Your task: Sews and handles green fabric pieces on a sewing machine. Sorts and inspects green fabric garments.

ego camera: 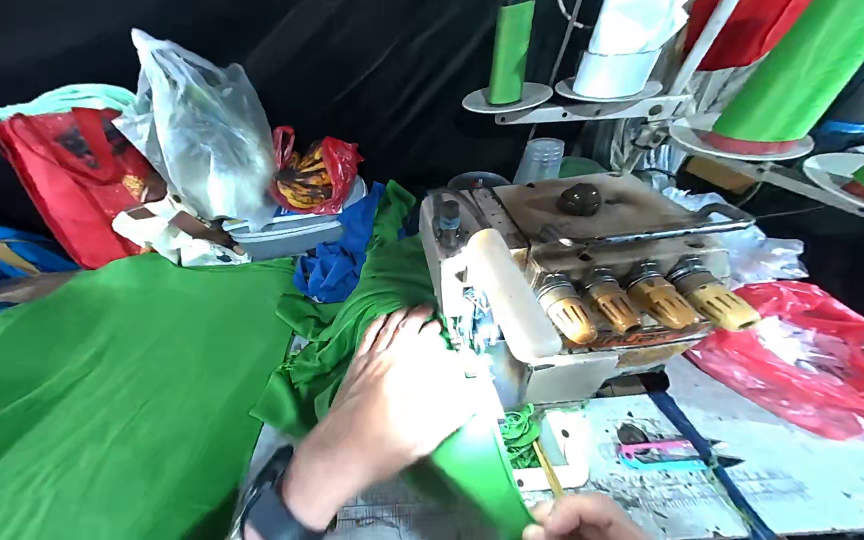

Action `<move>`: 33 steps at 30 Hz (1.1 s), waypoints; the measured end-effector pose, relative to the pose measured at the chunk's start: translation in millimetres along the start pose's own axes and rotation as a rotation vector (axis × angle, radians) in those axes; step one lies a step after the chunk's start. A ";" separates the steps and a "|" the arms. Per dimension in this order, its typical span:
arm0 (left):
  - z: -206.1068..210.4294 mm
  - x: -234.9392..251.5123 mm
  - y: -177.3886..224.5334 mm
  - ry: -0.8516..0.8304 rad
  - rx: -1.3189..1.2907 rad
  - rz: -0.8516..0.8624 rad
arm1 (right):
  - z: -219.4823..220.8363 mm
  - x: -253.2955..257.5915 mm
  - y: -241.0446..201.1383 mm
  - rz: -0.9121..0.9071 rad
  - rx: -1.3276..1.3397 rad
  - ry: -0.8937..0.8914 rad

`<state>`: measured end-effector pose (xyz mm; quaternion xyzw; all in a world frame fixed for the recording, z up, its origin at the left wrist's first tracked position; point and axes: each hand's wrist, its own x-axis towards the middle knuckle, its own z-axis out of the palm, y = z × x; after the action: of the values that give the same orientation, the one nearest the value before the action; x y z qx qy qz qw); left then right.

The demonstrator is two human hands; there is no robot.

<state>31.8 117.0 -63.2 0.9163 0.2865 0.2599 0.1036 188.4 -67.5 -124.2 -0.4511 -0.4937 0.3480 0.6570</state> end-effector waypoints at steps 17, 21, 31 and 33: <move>-3.4 2.2 -22.6 0.140 -0.041 0.005 | 24.2 65.5 -18.9 0.100 -0.068 0.121; -4.3 13.6 -29.3 0.168 0.158 0.041 | 22.3 77.1 -22.6 0.127 -0.034 0.108; -14.6 21.0 -46.5 0.133 0.339 0.085 | 15.3 65.4 -12.7 0.181 -0.051 0.097; -18.1 26.6 -50.3 0.098 0.340 0.112 | 11.1 56.2 -9.9 0.147 -0.050 0.084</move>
<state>17.0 174.1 -53.8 0.9214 0.2798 0.2573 -0.0813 193.0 -17.5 -95.0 -0.5168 -0.4396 0.3635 0.6383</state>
